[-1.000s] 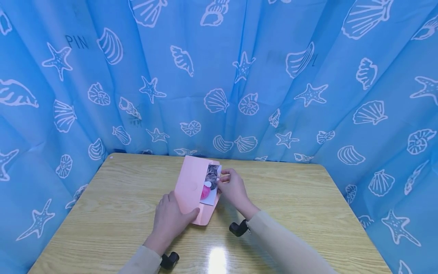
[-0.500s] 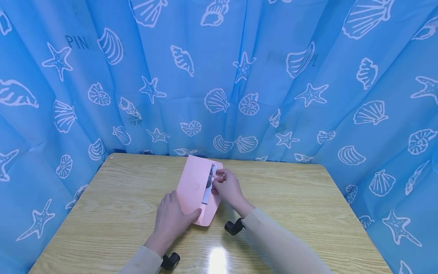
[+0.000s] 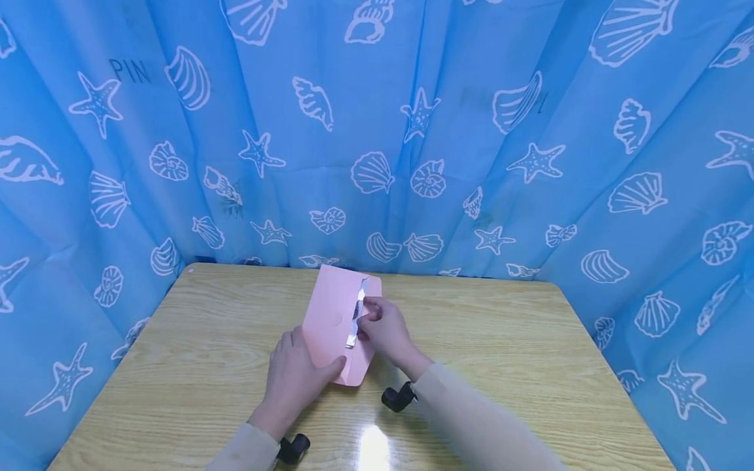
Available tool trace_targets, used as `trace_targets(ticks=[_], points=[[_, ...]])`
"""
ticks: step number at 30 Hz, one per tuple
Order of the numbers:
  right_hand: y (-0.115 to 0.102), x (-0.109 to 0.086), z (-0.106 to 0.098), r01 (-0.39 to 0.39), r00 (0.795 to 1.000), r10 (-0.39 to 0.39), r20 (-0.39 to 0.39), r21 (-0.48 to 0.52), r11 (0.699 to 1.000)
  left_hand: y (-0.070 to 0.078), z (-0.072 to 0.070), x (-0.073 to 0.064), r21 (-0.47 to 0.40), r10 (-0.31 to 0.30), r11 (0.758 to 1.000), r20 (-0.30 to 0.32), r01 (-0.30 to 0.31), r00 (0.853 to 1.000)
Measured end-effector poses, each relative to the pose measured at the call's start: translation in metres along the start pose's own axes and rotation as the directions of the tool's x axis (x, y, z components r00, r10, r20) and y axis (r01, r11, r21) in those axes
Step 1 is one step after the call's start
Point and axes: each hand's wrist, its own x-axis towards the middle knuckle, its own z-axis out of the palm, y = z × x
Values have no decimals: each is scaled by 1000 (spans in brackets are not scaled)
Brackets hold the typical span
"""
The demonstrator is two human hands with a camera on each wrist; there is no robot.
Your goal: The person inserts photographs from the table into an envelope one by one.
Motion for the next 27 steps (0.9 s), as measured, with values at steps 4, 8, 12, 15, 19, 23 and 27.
trace_targets(ticks=[4, 8, 12, 15, 19, 23, 27], points=[[1, 0, 4, 15, 1000, -15, -11, -15, 1000, 0, 0, 0, 3, -7, 1000, -5, 7, 1000], [3, 1, 5, 26, 1000, -27, -3, -8, 1000, -1, 1, 1, 1, -9, 1000, -15, 9, 1000], [2, 0, 5, 57, 998, -54, 33, -93, 994, -5, 1, 3, -1, -9, 1000, -16, 9, 1000], [2, -3, -1, 123, 992, -115, 50, -213, 969, -7, 2, 4, 5, -6, 1000, 3, 6, 1000], [5, -7, -14, 190, 981, -192, 20, -293, 937, -11, 1, 5, 11, -22, 1000, 46, 21, 999], [10, -6, -32, 223, 967, -251, -43, -327, 918, -19, -1, 9, 19, -39, 999, 81, 38, 996], [15, -4, -50, 210, 962, -261, -86, -383, 900, -30, -4, 12, 100, -34, 995, 107, 23, 994]])
